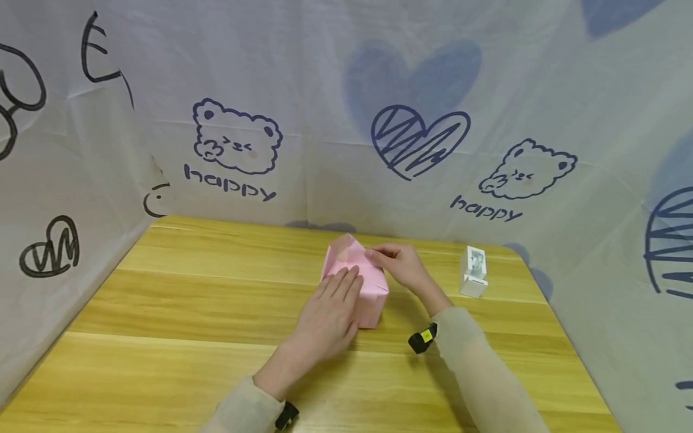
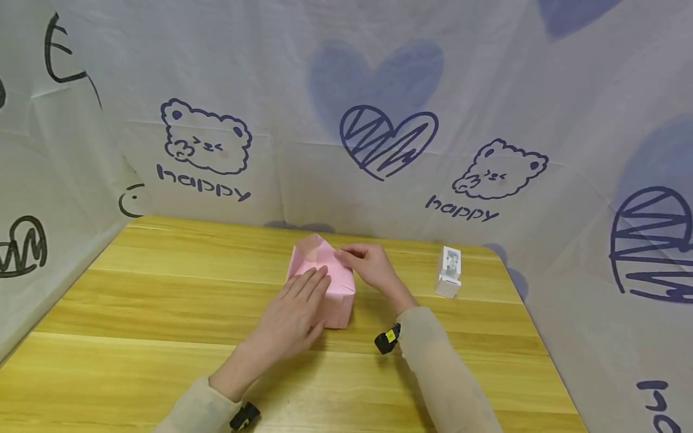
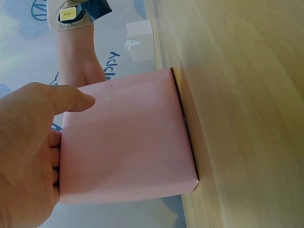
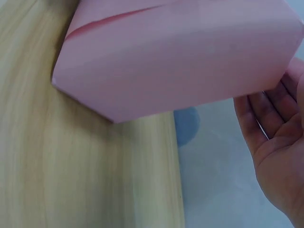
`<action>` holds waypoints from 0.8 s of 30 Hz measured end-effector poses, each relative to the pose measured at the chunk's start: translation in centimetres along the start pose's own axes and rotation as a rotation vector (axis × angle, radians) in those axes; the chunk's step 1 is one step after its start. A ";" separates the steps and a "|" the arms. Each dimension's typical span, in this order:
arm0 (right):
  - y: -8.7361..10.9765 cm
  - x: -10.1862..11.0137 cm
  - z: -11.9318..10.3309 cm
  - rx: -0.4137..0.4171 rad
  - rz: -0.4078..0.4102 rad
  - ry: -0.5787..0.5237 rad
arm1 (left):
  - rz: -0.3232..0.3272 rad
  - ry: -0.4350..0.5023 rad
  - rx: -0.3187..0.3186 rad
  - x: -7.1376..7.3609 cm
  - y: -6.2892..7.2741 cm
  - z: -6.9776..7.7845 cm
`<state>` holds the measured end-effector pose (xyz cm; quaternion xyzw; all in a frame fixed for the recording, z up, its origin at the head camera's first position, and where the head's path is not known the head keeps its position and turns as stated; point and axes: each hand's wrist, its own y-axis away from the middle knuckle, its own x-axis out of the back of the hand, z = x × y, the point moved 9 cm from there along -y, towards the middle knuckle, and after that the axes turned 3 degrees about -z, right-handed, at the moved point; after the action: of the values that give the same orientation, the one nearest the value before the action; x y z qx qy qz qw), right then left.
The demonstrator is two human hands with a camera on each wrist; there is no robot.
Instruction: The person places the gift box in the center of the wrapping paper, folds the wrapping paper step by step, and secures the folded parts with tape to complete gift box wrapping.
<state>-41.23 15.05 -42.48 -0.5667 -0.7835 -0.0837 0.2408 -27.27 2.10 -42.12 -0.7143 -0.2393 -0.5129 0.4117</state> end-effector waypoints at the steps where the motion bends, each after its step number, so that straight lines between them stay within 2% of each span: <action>1: -0.1 -0.1 -0.1 -0.003 -0.003 -0.004 | -0.002 -0.002 0.000 0.0 0.0 0.0; 11: -0.8 -0.5 -0.8 -0.003 -0.002 0.024 | -0.009 -0.006 0.000 0.1 0.0 -0.1; 20: -1.4 -0.7 -1.2 -0.002 0.006 0.005 | 0.001 0.003 -0.002 0.1 0.1 -0.1; 24: -1.7 -0.8 -1.7 0.026 0.007 0.010 | -0.004 -0.001 0.000 0.0 0.1 0.0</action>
<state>-42.16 13.09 -41.13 -0.5658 -0.7813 -0.0754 0.2525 -27.26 2.04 -42.16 -0.7139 -0.2410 -0.5134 0.4106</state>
